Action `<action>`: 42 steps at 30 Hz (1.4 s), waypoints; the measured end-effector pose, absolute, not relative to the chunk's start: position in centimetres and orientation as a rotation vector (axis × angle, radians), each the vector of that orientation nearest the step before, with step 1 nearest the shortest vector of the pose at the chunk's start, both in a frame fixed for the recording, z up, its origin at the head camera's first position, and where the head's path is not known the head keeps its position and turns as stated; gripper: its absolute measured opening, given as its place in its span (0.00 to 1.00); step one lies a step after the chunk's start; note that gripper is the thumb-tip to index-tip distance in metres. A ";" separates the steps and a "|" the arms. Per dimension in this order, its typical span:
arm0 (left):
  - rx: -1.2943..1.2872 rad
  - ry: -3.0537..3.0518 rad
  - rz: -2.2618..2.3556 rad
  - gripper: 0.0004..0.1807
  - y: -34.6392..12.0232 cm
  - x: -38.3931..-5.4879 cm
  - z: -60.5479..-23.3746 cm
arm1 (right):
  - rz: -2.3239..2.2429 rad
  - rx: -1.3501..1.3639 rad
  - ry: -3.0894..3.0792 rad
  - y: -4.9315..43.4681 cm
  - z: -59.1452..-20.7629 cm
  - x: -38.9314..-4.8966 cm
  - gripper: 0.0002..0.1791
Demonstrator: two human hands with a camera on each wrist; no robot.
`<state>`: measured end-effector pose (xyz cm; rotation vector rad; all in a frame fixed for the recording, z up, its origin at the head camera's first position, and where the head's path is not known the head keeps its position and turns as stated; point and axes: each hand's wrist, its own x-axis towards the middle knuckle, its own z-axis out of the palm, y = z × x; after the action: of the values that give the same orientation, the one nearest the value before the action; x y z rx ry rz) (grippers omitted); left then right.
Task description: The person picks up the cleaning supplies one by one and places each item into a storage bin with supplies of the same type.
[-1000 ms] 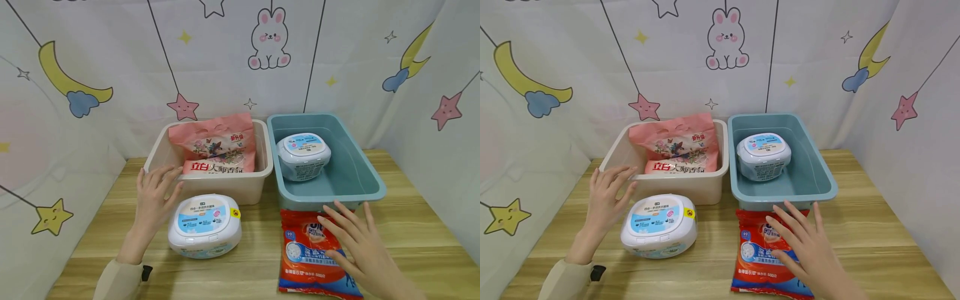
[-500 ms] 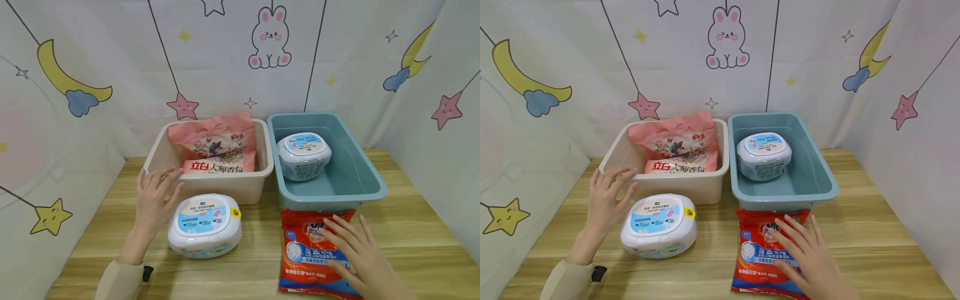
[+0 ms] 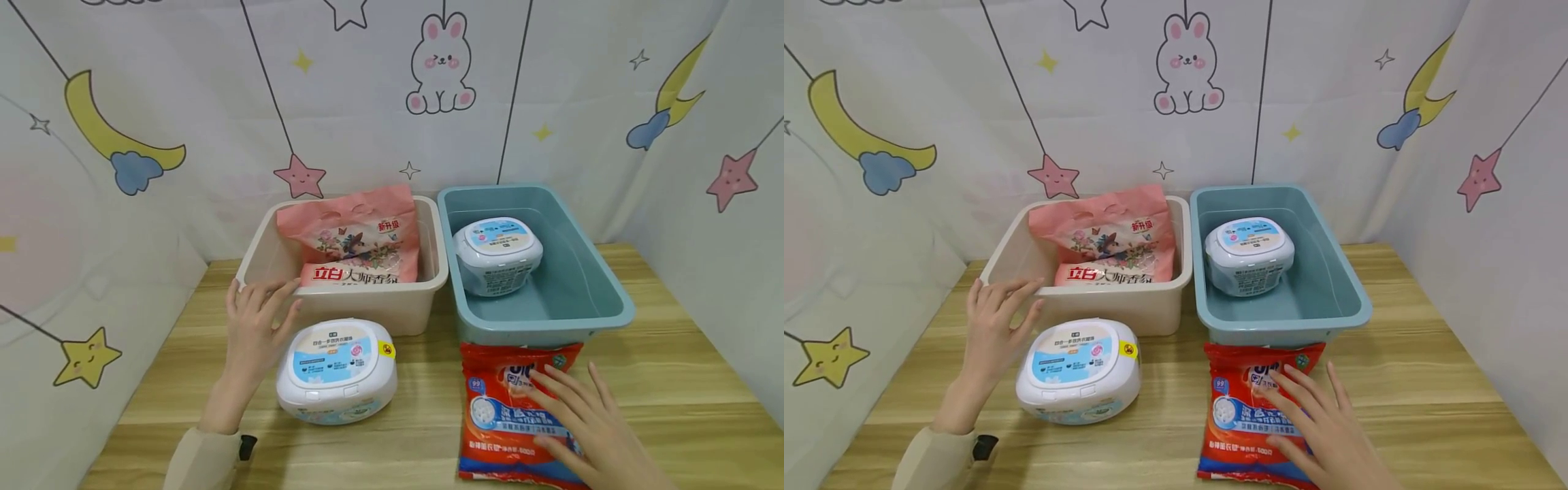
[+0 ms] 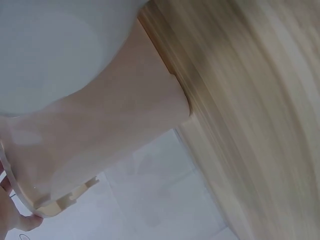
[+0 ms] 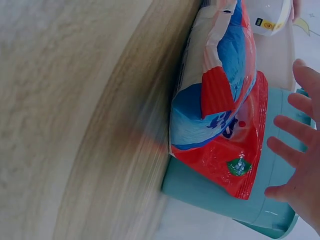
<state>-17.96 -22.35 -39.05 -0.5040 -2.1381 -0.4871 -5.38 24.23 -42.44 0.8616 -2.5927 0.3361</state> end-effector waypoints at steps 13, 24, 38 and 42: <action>-0.476 -2.099 -0.530 0.17 -22.1 -18.1 -39.2 | 0.271 0.829 -2.638 24.1 -43.1 -5.2 0.40; -0.458 -2.111 -0.539 0.15 -21.8 -18.1 -39.2 | 0.286 0.683 -2.892 24.2 -43.2 -4.6 0.37; -0.409 -2.186 -0.537 0.15 -21.7 -17.4 -38.6 | 0.227 0.694 -3.069 25.0 -43.6 -4.8 0.38; -0.402 -2.186 -0.549 0.15 -21.5 -17.5 -38.6 | 0.206 0.691 -3.101 25.1 -43.9 -4.8 0.39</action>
<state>-17.54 -21.52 -38.56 -0.4020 -2.1862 -0.5495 -4.80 25.14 -43.91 0.6910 -3.1010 0.2055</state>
